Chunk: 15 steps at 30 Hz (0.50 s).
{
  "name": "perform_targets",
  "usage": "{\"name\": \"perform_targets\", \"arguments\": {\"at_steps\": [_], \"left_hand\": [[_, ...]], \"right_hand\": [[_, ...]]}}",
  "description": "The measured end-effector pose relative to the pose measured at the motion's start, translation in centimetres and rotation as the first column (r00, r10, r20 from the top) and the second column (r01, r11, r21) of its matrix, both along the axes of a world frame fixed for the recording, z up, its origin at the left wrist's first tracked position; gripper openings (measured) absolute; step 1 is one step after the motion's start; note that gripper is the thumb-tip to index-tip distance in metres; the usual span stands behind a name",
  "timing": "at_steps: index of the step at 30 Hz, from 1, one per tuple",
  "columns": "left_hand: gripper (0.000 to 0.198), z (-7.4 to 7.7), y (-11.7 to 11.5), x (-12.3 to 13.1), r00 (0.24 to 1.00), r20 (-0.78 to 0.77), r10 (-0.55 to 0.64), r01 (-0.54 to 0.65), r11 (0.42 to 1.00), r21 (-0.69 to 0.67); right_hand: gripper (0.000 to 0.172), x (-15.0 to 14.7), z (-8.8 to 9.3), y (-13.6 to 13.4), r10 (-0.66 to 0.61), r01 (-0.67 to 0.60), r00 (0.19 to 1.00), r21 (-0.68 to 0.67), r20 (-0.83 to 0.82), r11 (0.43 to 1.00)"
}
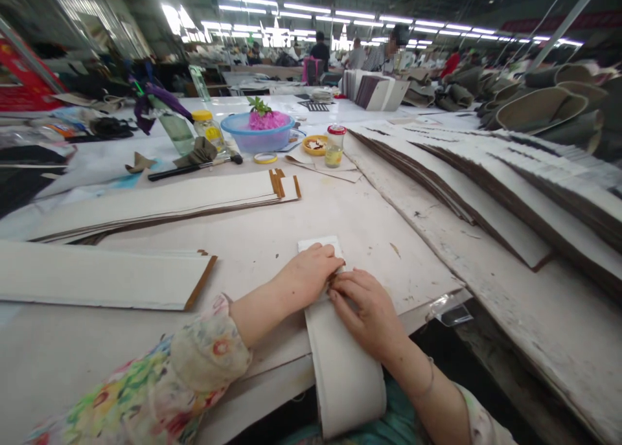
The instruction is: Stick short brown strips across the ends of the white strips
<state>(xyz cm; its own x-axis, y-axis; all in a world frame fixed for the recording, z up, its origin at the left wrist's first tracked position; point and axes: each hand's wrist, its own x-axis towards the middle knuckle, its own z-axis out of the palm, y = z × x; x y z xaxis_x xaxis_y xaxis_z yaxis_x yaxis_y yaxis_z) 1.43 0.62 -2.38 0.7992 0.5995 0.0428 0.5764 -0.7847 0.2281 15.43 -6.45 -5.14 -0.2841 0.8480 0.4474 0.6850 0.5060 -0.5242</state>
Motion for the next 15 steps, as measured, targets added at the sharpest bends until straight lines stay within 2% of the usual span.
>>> {"name": "perform_targets", "arguments": {"at_steps": [5, 8, 10, 13, 15], "left_hand": [[0.015, -0.8, 0.7, -2.2, 0.976, 0.168, 0.138, -0.119, 0.986, -0.120], [0.015, -1.2, 0.6, -2.7, 0.960, 0.221, 0.174, -0.141, 0.978, -0.156], [0.015, -1.2, 0.5, -2.6, 0.957, 0.229, 0.177, -0.145, 0.978, -0.151], [0.018, -1.2, 0.5, -2.3, 0.959, 0.227, 0.172, -0.141, 0.979, -0.145], [0.020, -1.2, 0.6, -2.2, 0.963, 0.225, 0.151, -0.118, 0.981, -0.152]], "right_hand": [[0.010, 0.1, 0.3, 0.4, 0.030, -0.029, 0.998, -0.028, 0.059, 0.999], [0.015, 0.2, 0.3, 1.3, 0.023, -0.020, 0.995, -0.034, 0.098, 0.999], [0.023, 0.4, 0.1, 1.9, -0.036, 0.036, 0.991, 0.005, 0.125, 0.999], [0.045, 0.7, -0.4, 2.9, -0.163, 0.150, 0.972, 0.088, 0.168, 0.985], [0.051, 1.0, -0.8, 3.3, -0.189, 0.174, 0.965, 0.097, 0.184, 0.980]]}}
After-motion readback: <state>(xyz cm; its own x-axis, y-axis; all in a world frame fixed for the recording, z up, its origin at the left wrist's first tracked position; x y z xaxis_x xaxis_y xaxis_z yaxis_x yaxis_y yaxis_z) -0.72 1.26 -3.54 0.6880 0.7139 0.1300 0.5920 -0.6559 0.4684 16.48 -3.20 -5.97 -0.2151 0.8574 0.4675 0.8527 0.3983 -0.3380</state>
